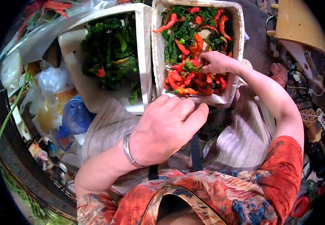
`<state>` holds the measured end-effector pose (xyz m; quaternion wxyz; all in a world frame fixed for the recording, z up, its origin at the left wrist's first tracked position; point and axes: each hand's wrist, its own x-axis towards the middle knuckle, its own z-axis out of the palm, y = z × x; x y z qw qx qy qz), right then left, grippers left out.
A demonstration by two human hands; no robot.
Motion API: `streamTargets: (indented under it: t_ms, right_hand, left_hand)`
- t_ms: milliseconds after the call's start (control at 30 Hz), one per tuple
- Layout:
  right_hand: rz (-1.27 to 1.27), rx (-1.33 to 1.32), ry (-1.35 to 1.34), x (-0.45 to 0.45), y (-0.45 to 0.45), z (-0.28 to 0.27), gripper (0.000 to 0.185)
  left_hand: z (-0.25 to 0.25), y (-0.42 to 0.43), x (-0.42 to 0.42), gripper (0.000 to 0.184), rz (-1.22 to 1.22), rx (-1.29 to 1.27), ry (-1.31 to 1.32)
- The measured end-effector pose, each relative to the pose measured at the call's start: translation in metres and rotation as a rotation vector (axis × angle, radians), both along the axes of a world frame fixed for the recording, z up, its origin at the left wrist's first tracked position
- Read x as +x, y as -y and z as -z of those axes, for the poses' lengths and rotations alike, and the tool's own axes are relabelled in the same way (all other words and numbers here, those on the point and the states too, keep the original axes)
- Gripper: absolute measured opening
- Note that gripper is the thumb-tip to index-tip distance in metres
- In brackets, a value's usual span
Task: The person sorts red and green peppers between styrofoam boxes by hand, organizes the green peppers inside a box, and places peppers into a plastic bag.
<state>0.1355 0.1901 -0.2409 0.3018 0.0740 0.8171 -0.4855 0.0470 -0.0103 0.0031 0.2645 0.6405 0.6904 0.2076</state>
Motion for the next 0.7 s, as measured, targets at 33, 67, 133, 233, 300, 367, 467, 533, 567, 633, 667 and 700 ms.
streamTargets:
  t_ms: [33, 67, 133, 233, 300, 367, 467, 533, 567, 633, 667, 700]
  right_hand:
    - [-0.073, 0.015, 0.096, -0.003, -0.003, -0.002, 0.035]
    - [-0.071, 0.014, 0.096, -0.002, -0.004, -0.002, 0.035]
    - [-0.344, 0.249, 0.063, 0.003, -0.008, -0.001, 0.036]
    - [-0.486, 0.324, 0.147, -0.001, -0.012, -0.007, 0.033]
    - [-0.414, 0.353, 0.038, -0.004, -0.013, -0.020, 0.024]
    - [-0.314, 0.361, -0.067, -0.013, -0.006, -0.013, 0.020]
    - [-0.080, 0.337, -0.350, -0.031, 0.015, -0.007, 0.012]
    - [-0.253, 0.474, -0.645, -0.045, 0.028, -0.011, 0.012]
    - [-0.251, 0.473, -0.645, -0.053, 0.035, -0.010, 0.012]
    - [-0.417, 0.591, -0.710, -0.067, 0.045, 0.003, 0.014]
    - [-0.414, 0.591, -0.710, -0.067, 0.043, 0.012, 0.014]
    - [-0.363, 0.653, -0.806, -0.068, 0.038, 0.016, 0.014]
  left_hand:
    - [0.001, 0.000, 0.000, 0.031, 0.005, -0.014, -0.009]
    - [0.001, 0.001, 0.001, 0.031, 0.007, -0.015, -0.008]
    - [0.002, 0.001, 0.001, 0.031, 0.021, -0.009, -0.008]
    - [0.002, 0.002, 0.001, 0.031, 0.023, -0.010, 0.005]
    - [0.002, 0.001, 0.001, 0.031, 0.017, -0.007, 0.006]
    - [0.002, 0.001, 0.001, 0.030, 0.012, -0.008, 0.007]
    - [0.002, 0.001, 0.001, 0.031, 0.019, -0.015, 0.005]
    - [0.003, 0.001, 0.002, 0.031, 0.030, -0.013, 0.012]
    - [0.003, 0.001, 0.002, 0.031, 0.031, -0.014, 0.012]
    - [0.003, 0.000, 0.003, 0.031, 0.030, -0.021, 0.020]
    - [0.003, -0.001, 0.003, 0.031, 0.033, -0.023, 0.020]
    - [0.002, -0.001, 0.003, 0.030, 0.029, -0.026, 0.016]
